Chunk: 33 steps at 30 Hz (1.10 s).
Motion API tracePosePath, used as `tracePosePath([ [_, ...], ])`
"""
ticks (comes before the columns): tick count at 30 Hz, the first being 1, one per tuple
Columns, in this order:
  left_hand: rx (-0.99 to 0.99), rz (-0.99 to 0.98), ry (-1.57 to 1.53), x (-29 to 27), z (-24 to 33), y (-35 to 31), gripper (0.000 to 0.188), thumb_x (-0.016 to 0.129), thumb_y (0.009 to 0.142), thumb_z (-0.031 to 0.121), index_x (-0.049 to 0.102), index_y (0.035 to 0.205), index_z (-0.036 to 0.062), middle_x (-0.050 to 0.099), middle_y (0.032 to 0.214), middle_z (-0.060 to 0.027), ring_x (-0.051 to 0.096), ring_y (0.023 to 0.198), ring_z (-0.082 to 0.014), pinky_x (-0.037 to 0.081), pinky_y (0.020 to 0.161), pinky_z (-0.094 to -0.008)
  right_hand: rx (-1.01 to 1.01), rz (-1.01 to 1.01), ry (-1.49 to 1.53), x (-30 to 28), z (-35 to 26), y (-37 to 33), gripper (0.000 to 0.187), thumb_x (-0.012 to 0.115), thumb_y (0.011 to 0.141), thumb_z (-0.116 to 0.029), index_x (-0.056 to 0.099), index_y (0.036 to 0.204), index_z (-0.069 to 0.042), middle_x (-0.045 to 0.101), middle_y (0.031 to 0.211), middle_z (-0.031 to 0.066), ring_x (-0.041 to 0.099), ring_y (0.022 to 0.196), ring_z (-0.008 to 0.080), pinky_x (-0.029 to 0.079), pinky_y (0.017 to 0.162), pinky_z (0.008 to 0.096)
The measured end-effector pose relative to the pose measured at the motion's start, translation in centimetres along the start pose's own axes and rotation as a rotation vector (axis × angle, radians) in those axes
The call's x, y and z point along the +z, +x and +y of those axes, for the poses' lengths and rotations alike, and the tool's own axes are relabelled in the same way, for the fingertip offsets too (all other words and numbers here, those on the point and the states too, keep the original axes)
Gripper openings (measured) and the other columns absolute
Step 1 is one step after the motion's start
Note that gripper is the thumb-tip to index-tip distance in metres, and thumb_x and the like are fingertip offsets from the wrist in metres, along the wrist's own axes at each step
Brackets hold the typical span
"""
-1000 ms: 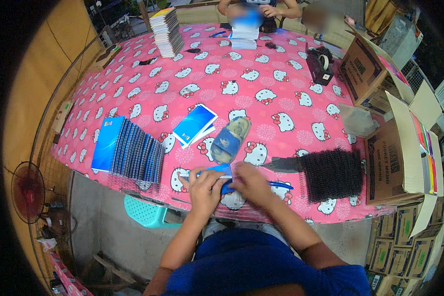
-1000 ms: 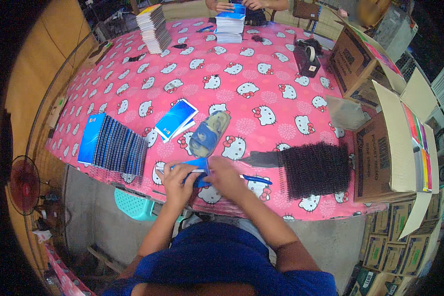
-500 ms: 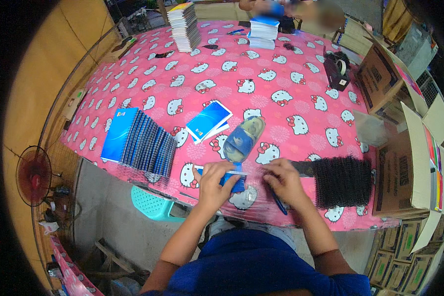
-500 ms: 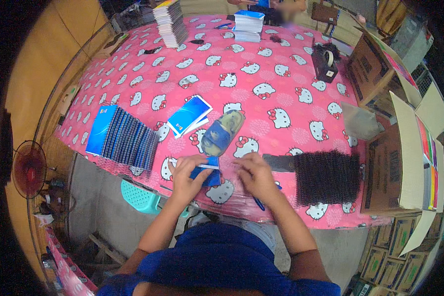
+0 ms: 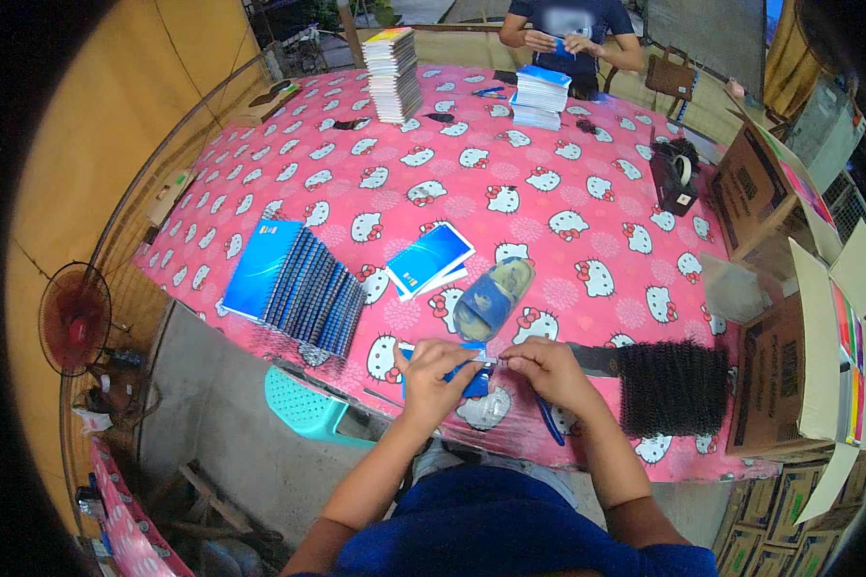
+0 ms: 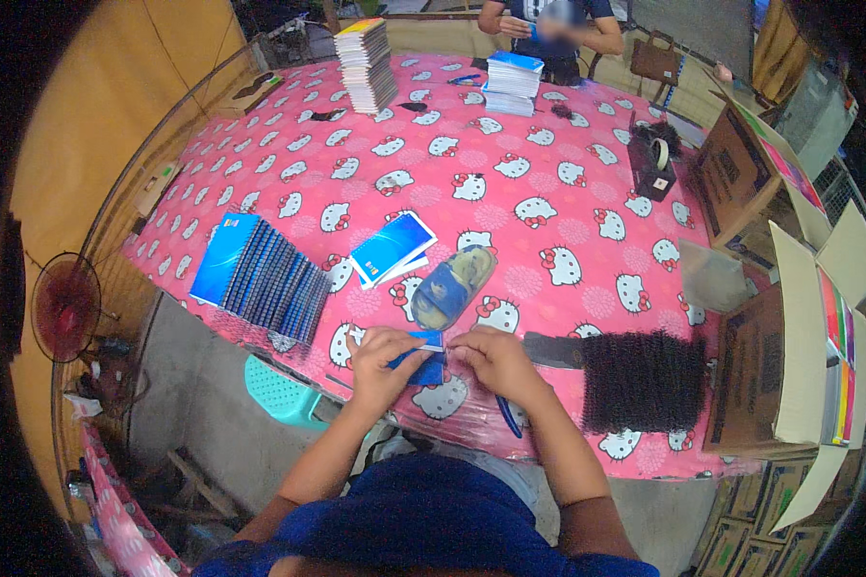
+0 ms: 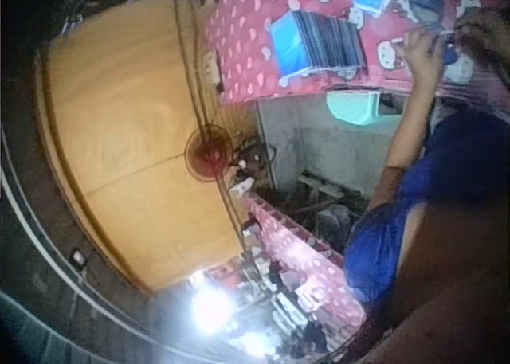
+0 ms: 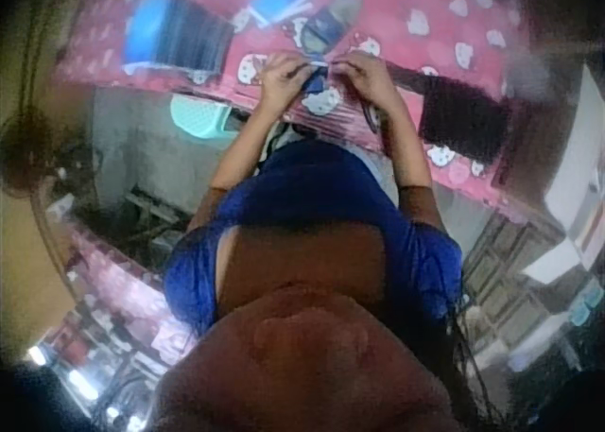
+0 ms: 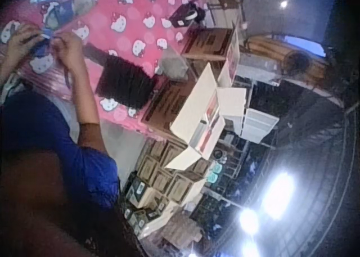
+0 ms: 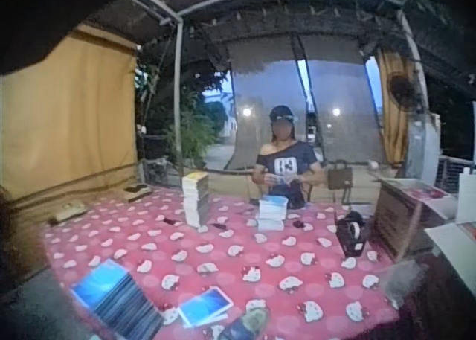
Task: The person sorts and stacks notebooks on a table, then carries a few notebooks across a warehouse to another workstation for further organization.
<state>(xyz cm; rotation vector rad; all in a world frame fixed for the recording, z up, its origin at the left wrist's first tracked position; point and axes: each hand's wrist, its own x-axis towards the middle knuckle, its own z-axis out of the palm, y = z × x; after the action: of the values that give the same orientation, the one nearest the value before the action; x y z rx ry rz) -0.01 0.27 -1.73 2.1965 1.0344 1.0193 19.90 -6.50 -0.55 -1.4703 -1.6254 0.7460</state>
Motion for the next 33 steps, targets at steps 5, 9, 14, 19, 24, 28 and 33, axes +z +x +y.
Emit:
tracePosePath([
  [5,0.014,0.016,0.071,0.6,-0.7,-0.2,0.015,0.076,0.071,0.021,0.072,0.085,0.017,0.067,0.087,0.0015,0.058,0.091,-0.0166,0.02,0.097,-0.0545,0.052,0.047,-0.194,1.3,-1.0,0.1,0.027,0.06,0.084,-0.018,0.058,0.11,-0.01,0.06,0.089,0.0132,0.06,0.086,0.0312,0.049,0.07,0.0407],
  [9,0.03,0.028,0.122,0.2,0.0,-0.5,0.031,0.074,0.073,0.024,0.068,0.104,0.0205,0.066,0.09,0.002,0.057,0.09,-0.0163,0.019,0.094,-0.0543,-0.088,0.127,-0.316,2.2,-1.9,0.5,0.02,0.057,0.087,-0.024,0.062,0.098,-0.008,0.06,0.092,0.0122,0.061,0.086,0.0309,0.049,0.07,0.0397],
  [14,0.048,0.058,0.107,0.1,0.0,-0.4,0.036,0.075,0.072,0.022,0.066,0.106,0.0201,0.066,0.089,0.0033,0.058,0.086,-0.0156,0.021,0.091,-0.0533,-0.059,0.084,-0.358,2.4,-2.2,0.4,0.024,0.062,0.084,-0.024,0.059,0.101,-0.006,0.058,0.092,0.0115,0.059,0.086,0.0306,0.048,0.069,0.0387],
  [19,0.057,0.068,0.11,0.2,-0.2,-0.3,0.035,0.075,0.072,0.022,0.067,0.105,0.0203,0.066,0.089,0.0026,0.059,0.086,-0.0161,0.022,0.092,-0.0581,-0.075,0.088,-0.382,3.0,-2.7,0.6,0.024,0.064,0.082,-0.022,0.059,0.099,-0.006,0.056,0.094,0.0117,0.058,0.086,0.0311,0.047,0.07,0.0404],
  [24,0.038,0.066,0.095,0.3,-0.4,-0.5,0.031,0.073,0.074,0.021,0.067,0.104,0.0189,0.066,0.088,0.0012,0.059,0.087,-0.0173,0.021,0.094,-0.0614,-0.051,0.133,-0.391,2.7,-3.8,1.1,0.019,0.065,0.08,-0.02,0.06,0.092,-0.006,0.058,0.092,0.0122,0.059,0.085,0.0305,0.048,0.07,0.0402],
  [28,0.045,0.089,0.048,0.6,-0.8,-0.5,0.025,0.071,0.076,0.02,0.068,0.101,0.0179,0.067,0.089,0.0009,0.06,0.087,-0.0174,0.018,0.095,-0.0621,-0.11,0.212,-0.432,3.4,-3.1,1.3,0.016,0.064,0.081,-0.019,0.061,0.086,-0.004,0.059,0.084,0.0131,0.06,0.079,0.0307,0.048,0.07,0.04],
  [33,0.101,0.017,0.047,0.2,-1.3,-1.1,0.017,0.07,0.078,0.021,0.068,0.094,0.0162,0.066,0.088,0.0019,0.06,0.088,-0.0173,0.016,0.096,-0.0622,-0.036,-0.183,-0.365,0.5,0.6,3.6,0.019,0.064,0.078,-0.017,0.059,0.089,-0.002,0.06,0.089,0.0137,0.059,0.086,0.0353,0.048,0.075,0.0443],
])
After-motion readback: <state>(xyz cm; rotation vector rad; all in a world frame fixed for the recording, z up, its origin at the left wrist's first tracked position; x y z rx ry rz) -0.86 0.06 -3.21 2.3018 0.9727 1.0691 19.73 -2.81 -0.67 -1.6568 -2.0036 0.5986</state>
